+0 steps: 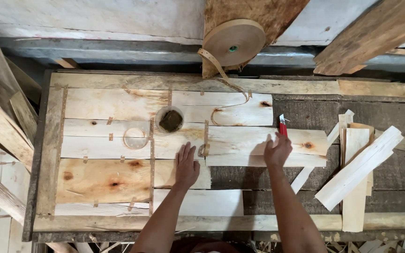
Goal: Applying and trimming veneer tape on wooden panels for repair or assembly.
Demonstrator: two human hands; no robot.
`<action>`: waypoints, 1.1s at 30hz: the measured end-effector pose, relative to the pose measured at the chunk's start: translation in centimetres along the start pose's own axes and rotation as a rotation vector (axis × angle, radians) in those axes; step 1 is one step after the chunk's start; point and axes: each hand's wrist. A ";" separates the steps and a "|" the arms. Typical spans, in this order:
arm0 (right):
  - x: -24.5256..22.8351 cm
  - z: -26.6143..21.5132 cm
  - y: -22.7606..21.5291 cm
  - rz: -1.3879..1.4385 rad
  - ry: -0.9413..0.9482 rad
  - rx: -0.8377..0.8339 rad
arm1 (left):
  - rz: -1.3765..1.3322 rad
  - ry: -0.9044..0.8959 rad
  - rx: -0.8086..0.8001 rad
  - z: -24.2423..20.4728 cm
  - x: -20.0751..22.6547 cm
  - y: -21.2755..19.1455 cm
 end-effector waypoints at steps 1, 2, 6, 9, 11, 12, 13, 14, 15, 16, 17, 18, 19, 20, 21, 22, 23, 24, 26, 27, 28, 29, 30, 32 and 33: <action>1.3 0.7 0.2 0.003 -0.002 -0.007 | 0.003 -0.007 0.001 -0.1 0.5 0.2; 2.6 1.5 0.3 -0.032 -0.014 0.014 | 0.005 -0.069 -0.005 -0.2 0.9 0.4; 2.6 3.3 -1.3 -0.093 0.000 -0.033 | -0.031 -0.232 -0.037 -0.3 4.0 -0.7; 2.4 3.8 -1.7 -0.152 0.033 -0.075 | -0.003 -0.266 -0.041 -0.3 4.5 -0.7; 1.9 4.2 -2.3 -0.174 0.052 -0.107 | 0.000 -0.269 -0.030 -0.3 4.4 -0.2; 1.6 4.4 -2.5 -0.198 0.073 -0.136 | 0.001 -0.269 -0.022 -0.3 4.2 0.0; 1.7 4.4 -2.6 -0.196 0.069 -0.143 | 0.003 -0.276 -0.020 -0.3 4.2 0.0; 1.8 4.4 -2.6 -0.183 0.054 -0.158 | 0.013 -0.276 -0.024 -0.4 4.2 0.0; 1.8 4.7 -2.6 -0.169 0.036 -0.172 | 0.023 -0.275 -0.024 -0.2 4.2 0.0; 2.3 4.9 -2.1 -0.167 0.029 -0.176 | 0.023 -0.282 -0.019 -0.2 4.2 -0.1; 2.8 5.2 -1.8 -0.155 0.000 -0.169 | 0.027 -0.287 -0.025 -0.1 4.3 -0.1; 3.3 5.4 -1.4 -0.143 -0.028 -0.162 | 0.031 -0.292 -0.031 -0.1 4.3 -0.1; 3.4 5.1 -1.4 -0.144 -0.029 -0.161 | 0.029 -0.291 -0.031 -0.2 4.4 -0.2; 3.6 4.8 -1.3 -0.061 -0.117 -0.111 | 0.020 -0.300 -0.031 -0.2 4.5 -0.2; 3.8 4.5 -1.4 0.022 -0.203 -0.055 | 0.009 -0.303 -0.032 -0.1 4.6 -0.3; 3.6 4.0 -1.4 0.019 -0.201 -0.049 | 0.006 -0.297 -0.033 -0.2 4.6 -0.3; 3.4 3.5 -1.5 0.157 -0.142 -0.130 | 0.009 -0.297 -0.025 -0.2 4.6 -0.3; 3.2 3.0 -1.5 0.296 -0.082 -0.210 | 0.012 -0.297 -0.017 -0.2 4.6 -0.3; 0.6 0.4 -2.8 0.359 -0.077 -0.320 | -0.010 -0.296 -0.015 -0.2 4.3 -0.1; -0.6 -1.0 -3.5 0.425 -0.073 -0.433 | -0.030 -0.300 -0.011 -0.2 4.2 0.0; -1.5 -2.6 -3.9 0.421 -0.067 -0.425 | -0.033 -0.292 -0.018 -0.2 4.0 0.2; -2.3 -4.1 -4.2 0.420 -0.081 -0.561 | -0.039 -0.293 -0.013 -0.2 3.8 0.5; -3.2 -5.6 -4.4 0.419 -0.093 -0.697 | -0.045 -0.295 -0.008 -0.2 3.5 0.7; -4.6 -7.8 -4.5 0.369 -0.146 -0.689 | -0.061 -0.292 -0.012 -0.3 3.7 0.5; -5.4 -8.9 -4.4 0.324 -0.205 -0.683 | -0.072 -0.293 -0.010 -0.3 3.8 0.3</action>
Point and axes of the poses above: each hand's wrist, its own z-axis towards the middle knuckle, its own y-axis out of the palm, x = y × z
